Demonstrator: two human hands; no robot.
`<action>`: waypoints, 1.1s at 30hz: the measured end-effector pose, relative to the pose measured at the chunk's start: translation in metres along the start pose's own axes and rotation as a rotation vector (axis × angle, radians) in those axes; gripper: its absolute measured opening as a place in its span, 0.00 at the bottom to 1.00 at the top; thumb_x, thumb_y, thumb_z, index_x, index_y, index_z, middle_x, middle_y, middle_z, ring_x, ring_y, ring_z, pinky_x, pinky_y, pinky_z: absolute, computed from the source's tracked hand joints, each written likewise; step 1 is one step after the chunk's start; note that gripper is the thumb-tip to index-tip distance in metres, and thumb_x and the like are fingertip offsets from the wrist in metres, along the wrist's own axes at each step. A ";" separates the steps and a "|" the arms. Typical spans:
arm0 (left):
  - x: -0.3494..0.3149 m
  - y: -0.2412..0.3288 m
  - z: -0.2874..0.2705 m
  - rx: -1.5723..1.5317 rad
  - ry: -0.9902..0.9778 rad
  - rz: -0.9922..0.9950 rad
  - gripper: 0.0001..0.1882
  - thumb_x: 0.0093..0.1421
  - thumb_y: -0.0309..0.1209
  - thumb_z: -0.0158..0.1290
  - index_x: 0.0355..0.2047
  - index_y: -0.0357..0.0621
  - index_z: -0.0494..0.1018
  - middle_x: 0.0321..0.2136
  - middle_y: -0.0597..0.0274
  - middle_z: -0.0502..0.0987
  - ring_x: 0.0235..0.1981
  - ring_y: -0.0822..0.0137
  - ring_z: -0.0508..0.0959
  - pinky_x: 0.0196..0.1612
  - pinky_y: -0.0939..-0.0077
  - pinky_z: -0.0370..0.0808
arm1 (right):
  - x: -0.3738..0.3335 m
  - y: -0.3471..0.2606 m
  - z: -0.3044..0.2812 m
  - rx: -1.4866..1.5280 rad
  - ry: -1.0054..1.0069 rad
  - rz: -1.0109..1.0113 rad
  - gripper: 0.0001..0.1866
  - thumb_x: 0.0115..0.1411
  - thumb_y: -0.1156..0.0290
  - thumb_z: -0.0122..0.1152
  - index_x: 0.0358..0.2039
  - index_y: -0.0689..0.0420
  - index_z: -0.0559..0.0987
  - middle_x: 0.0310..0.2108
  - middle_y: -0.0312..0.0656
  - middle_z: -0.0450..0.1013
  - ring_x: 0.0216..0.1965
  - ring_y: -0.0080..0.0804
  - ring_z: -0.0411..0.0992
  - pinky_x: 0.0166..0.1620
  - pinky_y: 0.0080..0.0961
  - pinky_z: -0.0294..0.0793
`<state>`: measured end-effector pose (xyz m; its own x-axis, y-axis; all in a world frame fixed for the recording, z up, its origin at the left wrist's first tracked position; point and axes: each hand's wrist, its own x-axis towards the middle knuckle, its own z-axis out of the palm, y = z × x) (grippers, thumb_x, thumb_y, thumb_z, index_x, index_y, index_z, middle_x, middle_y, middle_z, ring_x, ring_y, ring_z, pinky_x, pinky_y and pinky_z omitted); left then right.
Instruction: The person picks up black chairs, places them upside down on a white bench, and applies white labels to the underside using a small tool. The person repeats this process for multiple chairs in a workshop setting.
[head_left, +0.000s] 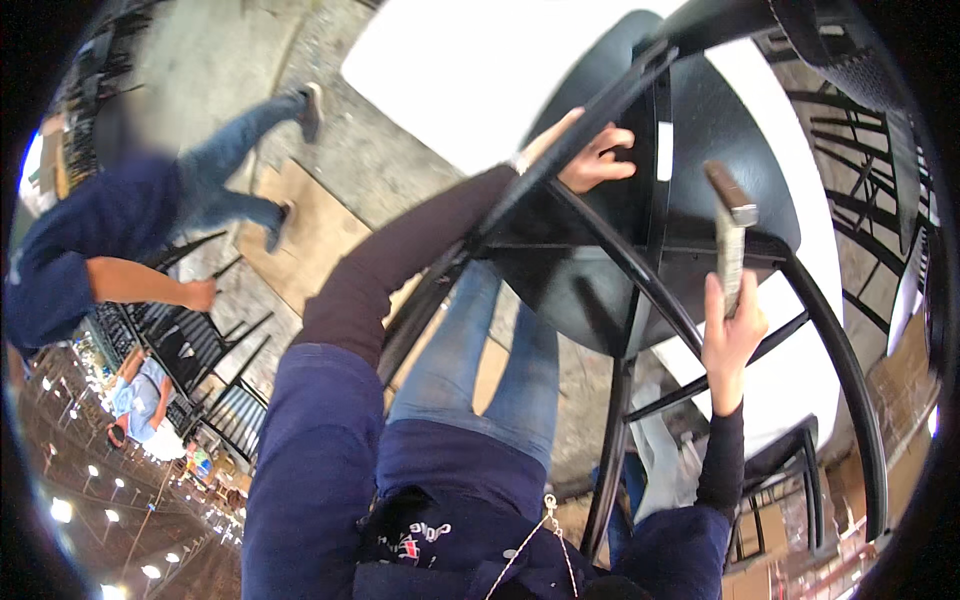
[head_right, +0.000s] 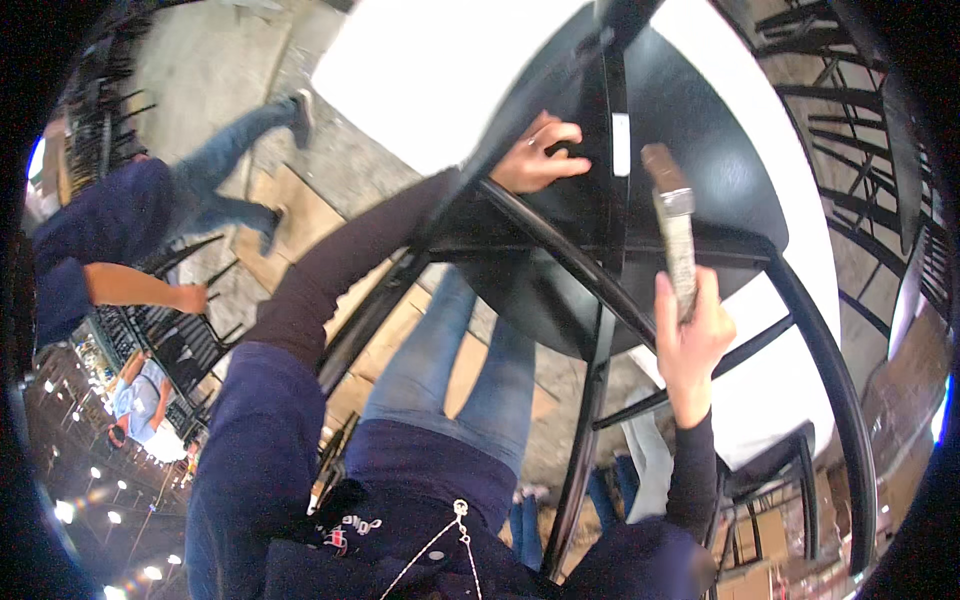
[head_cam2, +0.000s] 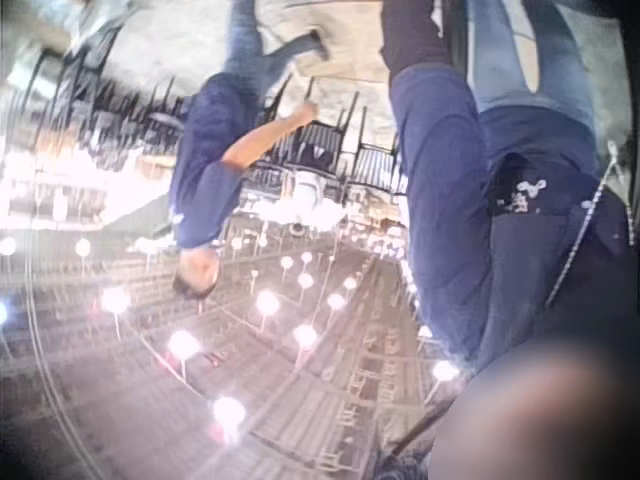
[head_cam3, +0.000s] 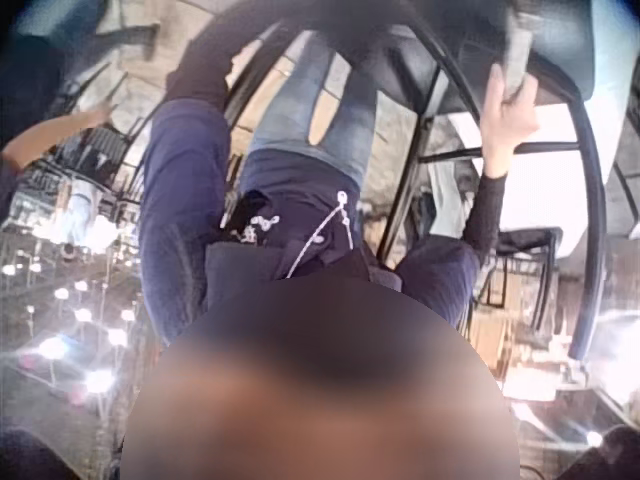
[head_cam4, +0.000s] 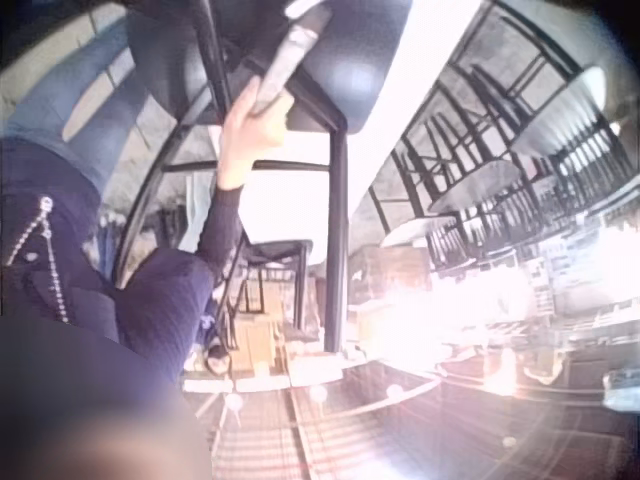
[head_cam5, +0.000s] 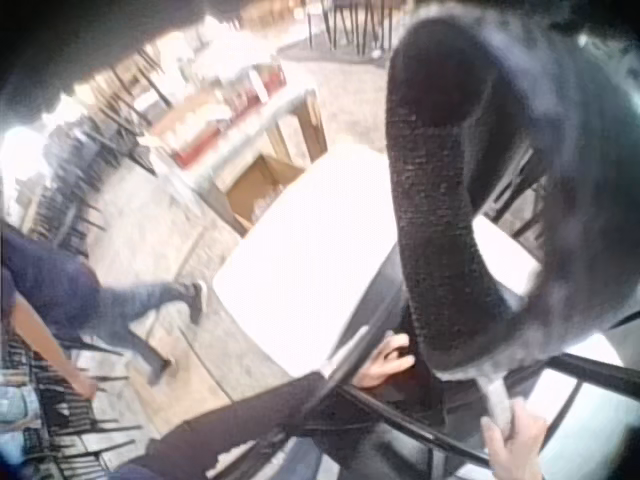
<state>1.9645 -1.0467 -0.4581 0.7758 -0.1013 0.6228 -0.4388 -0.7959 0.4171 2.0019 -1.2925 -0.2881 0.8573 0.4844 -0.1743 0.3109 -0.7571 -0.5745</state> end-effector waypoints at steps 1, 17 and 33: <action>-0.006 -0.008 -0.021 0.042 -0.063 -0.054 0.18 0.44 0.29 0.55 0.38 0.61 0.75 0.41 0.70 0.69 0.36 0.66 0.73 0.39 0.71 0.69 | -0.005 -0.012 -0.001 0.001 0.017 -0.008 0.07 0.55 0.69 0.57 0.30 0.59 0.71 0.15 0.42 0.66 0.14 0.27 0.65 0.20 0.26 0.64; -0.126 0.154 -0.270 -0.832 -0.293 -1.685 0.20 0.52 0.43 0.57 0.41 0.44 0.72 0.33 0.63 0.75 0.31 0.74 0.74 0.27 0.73 0.75 | 0.130 -0.196 0.242 0.208 -0.135 -0.376 0.36 0.45 0.83 0.48 0.58 0.64 0.53 0.53 0.63 0.58 0.55 0.57 0.56 0.56 0.41 0.56; -0.107 0.176 -0.231 -1.883 0.441 -1.525 0.06 0.52 0.24 0.50 0.20 0.36 0.66 0.18 0.57 0.70 0.21 0.66 0.74 0.23 0.74 0.74 | -0.058 0.145 0.010 -0.632 -0.288 -0.423 0.24 0.63 0.60 0.41 0.59 0.47 0.58 0.27 0.54 0.74 0.25 0.53 0.72 0.24 0.47 0.69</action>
<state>1.6994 -1.0377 -0.2982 0.8106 0.0414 -0.5842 0.1221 0.9636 0.2377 1.9928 -1.4259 -0.3694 0.5032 0.8134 -0.2918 0.8315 -0.5477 -0.0927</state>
